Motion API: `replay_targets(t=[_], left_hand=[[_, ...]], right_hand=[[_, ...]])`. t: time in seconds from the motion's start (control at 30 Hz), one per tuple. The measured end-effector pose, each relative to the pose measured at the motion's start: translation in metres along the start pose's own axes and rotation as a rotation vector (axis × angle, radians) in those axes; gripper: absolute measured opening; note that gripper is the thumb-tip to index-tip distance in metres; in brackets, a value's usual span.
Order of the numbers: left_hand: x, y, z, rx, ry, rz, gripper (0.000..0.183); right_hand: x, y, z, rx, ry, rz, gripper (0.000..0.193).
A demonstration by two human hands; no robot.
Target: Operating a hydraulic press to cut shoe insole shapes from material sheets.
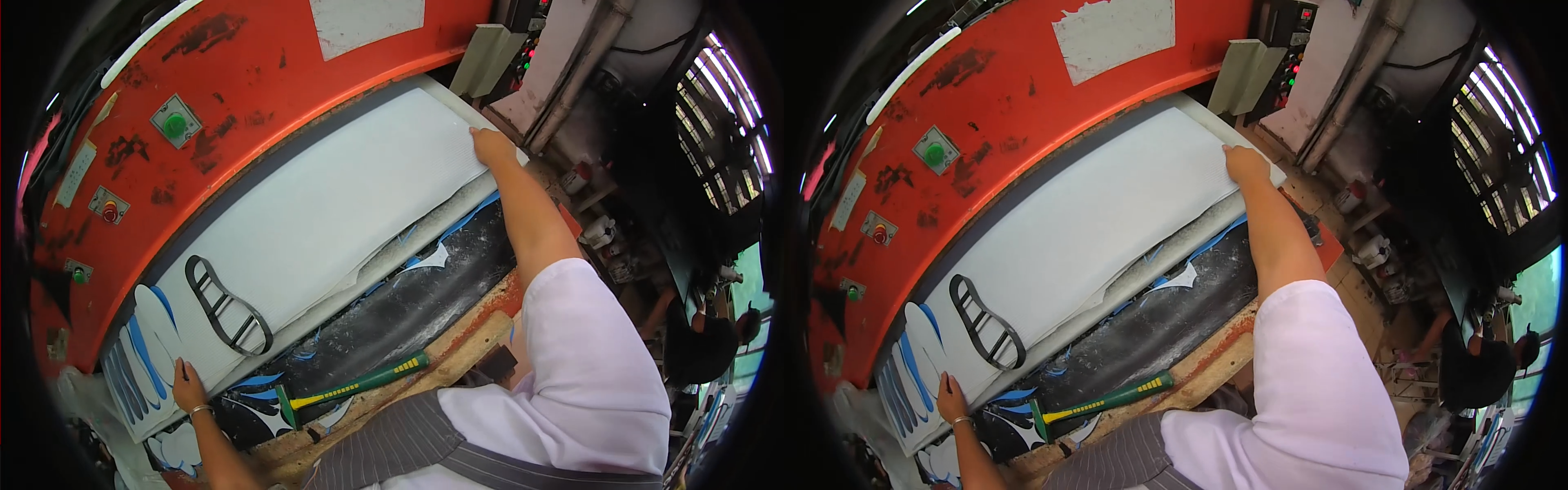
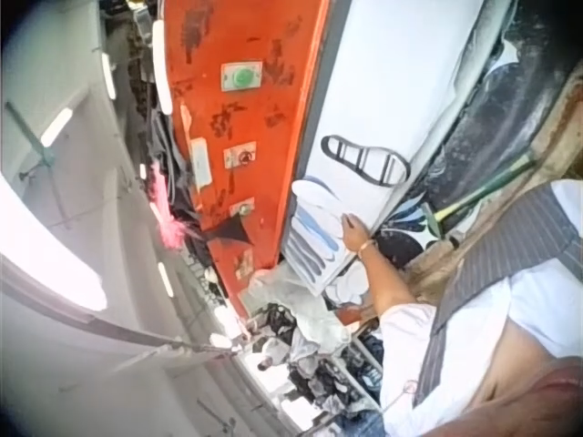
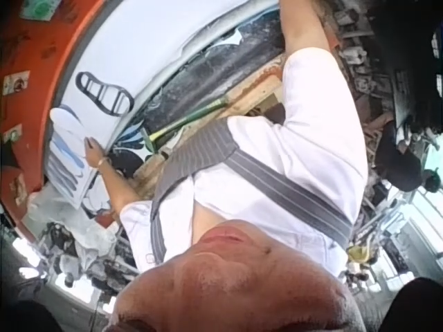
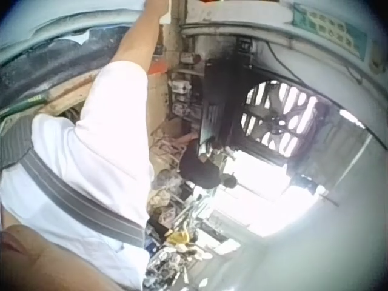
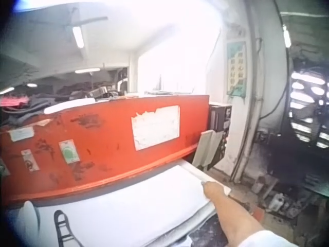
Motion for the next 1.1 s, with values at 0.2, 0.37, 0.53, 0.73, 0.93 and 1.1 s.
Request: replay_targets(t=[0.2,0.37,0.53,0.73,0.93,1.1], left_hand=[[0.008,-0.008,-0.002,-0.099,0.001,0.029,0.038],[0.017,-0.022,0.01,-0.079,0.064,-0.027,0.035],[-0.017,0.039,0.014,-0.384,-0.114,-0.303,0.026],[-0.074,0.016,-0.009,-0.3,-0.199,-0.333,0.04],[-0.072,-0.016,-0.036,-0.179,-0.214,-0.253,0.046],[-0.026,-0.031,-0.039,-0.014,-0.201,-0.411,0.045]], right_hand=[[0.007,0.02,-0.006,0.153,0.075,0.076,0.051],[0.038,0.011,0.005,0.207,0.248,0.163,0.047],[0.14,-0.085,0.024,0.045,0.309,0.537,0.061],[0.425,-0.334,-0.071,-0.188,-0.318,1.318,0.096],[0.455,-0.404,-0.149,-0.059,-0.357,1.165,0.086],[0.48,-0.485,-0.181,-0.179,-0.317,1.166,0.079]])
Point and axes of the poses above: each hand's wrist, its own x-axis away from the middle knuckle, its own z-axis out of the back of the hand, y = z × x, the point moved 9 cm from there along -x, towards the middle knuckle, and after that the axes turned 12 degrees about -y, right-handed, at the moved point
